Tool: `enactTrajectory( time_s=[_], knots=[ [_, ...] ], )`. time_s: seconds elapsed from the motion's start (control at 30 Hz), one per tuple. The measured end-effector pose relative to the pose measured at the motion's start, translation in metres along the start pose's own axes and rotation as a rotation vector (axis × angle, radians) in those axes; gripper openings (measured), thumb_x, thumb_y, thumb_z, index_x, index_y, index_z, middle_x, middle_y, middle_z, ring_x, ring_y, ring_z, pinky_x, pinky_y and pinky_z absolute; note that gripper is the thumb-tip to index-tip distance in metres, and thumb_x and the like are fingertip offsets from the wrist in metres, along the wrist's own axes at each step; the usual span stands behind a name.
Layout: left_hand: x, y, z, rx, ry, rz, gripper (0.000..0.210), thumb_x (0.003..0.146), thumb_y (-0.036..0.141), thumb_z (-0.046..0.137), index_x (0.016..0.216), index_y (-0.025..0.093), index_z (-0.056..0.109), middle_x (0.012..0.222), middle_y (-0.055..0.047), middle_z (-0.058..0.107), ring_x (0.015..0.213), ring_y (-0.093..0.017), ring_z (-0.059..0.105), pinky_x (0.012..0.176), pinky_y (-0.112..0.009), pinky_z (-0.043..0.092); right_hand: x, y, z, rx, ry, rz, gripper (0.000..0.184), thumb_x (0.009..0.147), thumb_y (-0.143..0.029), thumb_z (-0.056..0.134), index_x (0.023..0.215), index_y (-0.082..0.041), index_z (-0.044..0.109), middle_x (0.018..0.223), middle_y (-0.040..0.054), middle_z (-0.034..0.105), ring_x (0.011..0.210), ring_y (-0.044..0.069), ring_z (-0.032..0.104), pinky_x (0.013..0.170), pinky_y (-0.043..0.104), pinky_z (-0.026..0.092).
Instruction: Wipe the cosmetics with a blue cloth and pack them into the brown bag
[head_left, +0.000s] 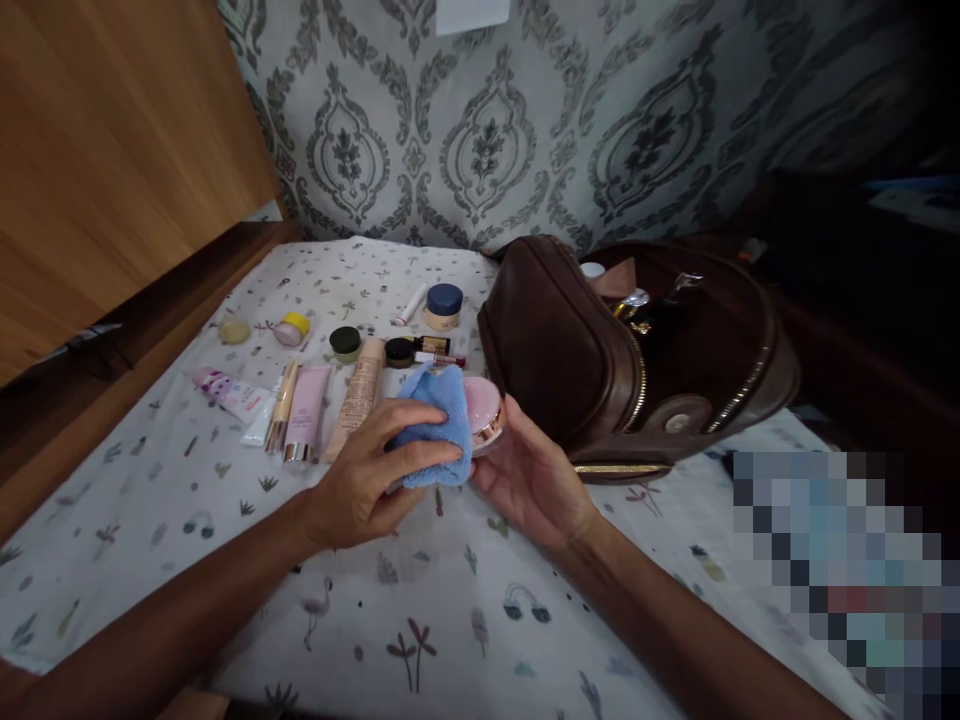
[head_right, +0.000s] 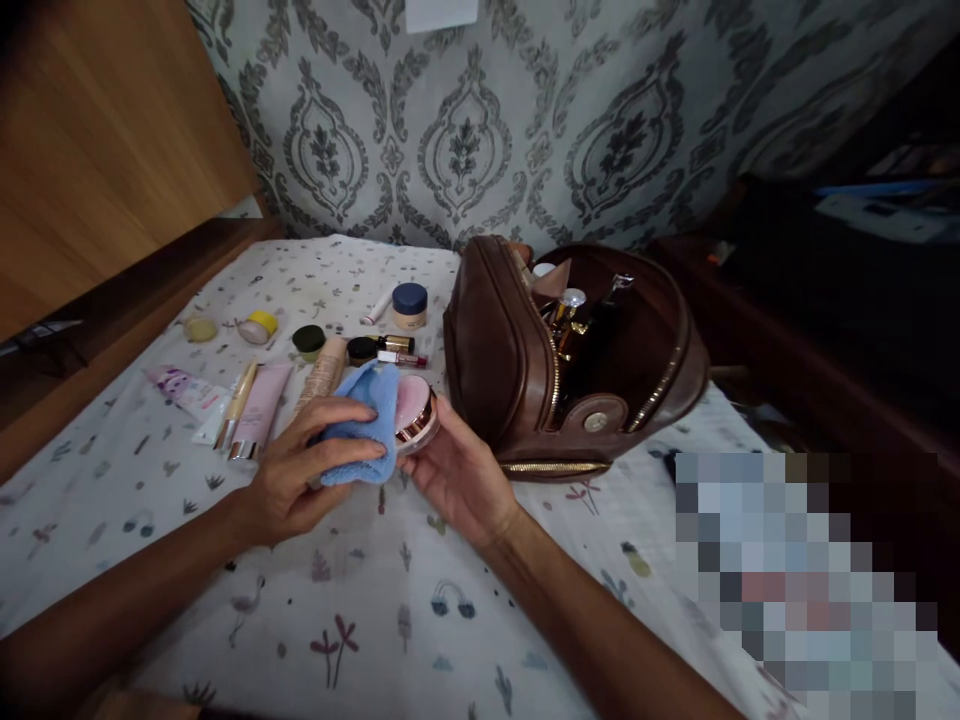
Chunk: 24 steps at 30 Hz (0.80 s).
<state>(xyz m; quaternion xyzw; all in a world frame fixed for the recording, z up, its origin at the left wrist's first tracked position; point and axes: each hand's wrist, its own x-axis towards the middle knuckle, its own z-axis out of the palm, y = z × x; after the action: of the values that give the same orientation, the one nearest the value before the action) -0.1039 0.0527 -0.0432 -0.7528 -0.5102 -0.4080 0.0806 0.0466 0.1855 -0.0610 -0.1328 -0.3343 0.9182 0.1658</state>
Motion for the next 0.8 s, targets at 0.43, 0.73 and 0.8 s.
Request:
enactTrajectory(
  time_s=[0.43, 0.73, 0.8],
  knots=[
    [-0.003, -0.006, 0.008, -0.177, 0.140, -0.407, 0.029, 0.101, 0.022, 0.052, 0.129, 0.025, 0.057, 0.122, -0.005, 0.068, 0.113, -0.017, 0.065, 0.099, -0.031, 0.053, -0.005, 0.011, -0.001, -0.041, -0.114, 0.053, 0.040, 0.075, -0.035, 0.085, 0.110, -0.023, 0.068, 0.109, 0.0040, 0.073, 0.096, 0.016, 0.068, 0.082, 0.028, 0.053],
    [-0.010, -0.003, 0.010, 0.035, 0.026, -0.003, 0.048, 0.098, 0.009, 0.039, 0.144, 0.020, 0.050, 0.149, -0.015, 0.048, 0.143, -0.028, 0.043, 0.117, -0.048, 0.040, -0.003, 0.018, 0.004, -0.103, -0.134, 0.013, 0.035, 0.080, -0.043, 0.080, 0.106, -0.021, 0.072, 0.105, 0.0041, 0.071, 0.103, 0.018, 0.065, 0.098, 0.036, 0.050],
    [-0.009, -0.003, 0.009, 0.030, -0.023, -0.050, 0.050, 0.099, 0.012, 0.042, 0.148, 0.022, 0.044, 0.150, -0.014, 0.045, 0.143, -0.028, 0.042, 0.118, -0.047, 0.039, -0.004, 0.017, 0.005, -0.069, -0.134, 0.017, 0.030, 0.080, -0.042, 0.079, 0.102, -0.022, 0.072, 0.101, 0.0018, 0.071, 0.099, 0.017, 0.065, 0.098, 0.035, 0.050]
  ],
)
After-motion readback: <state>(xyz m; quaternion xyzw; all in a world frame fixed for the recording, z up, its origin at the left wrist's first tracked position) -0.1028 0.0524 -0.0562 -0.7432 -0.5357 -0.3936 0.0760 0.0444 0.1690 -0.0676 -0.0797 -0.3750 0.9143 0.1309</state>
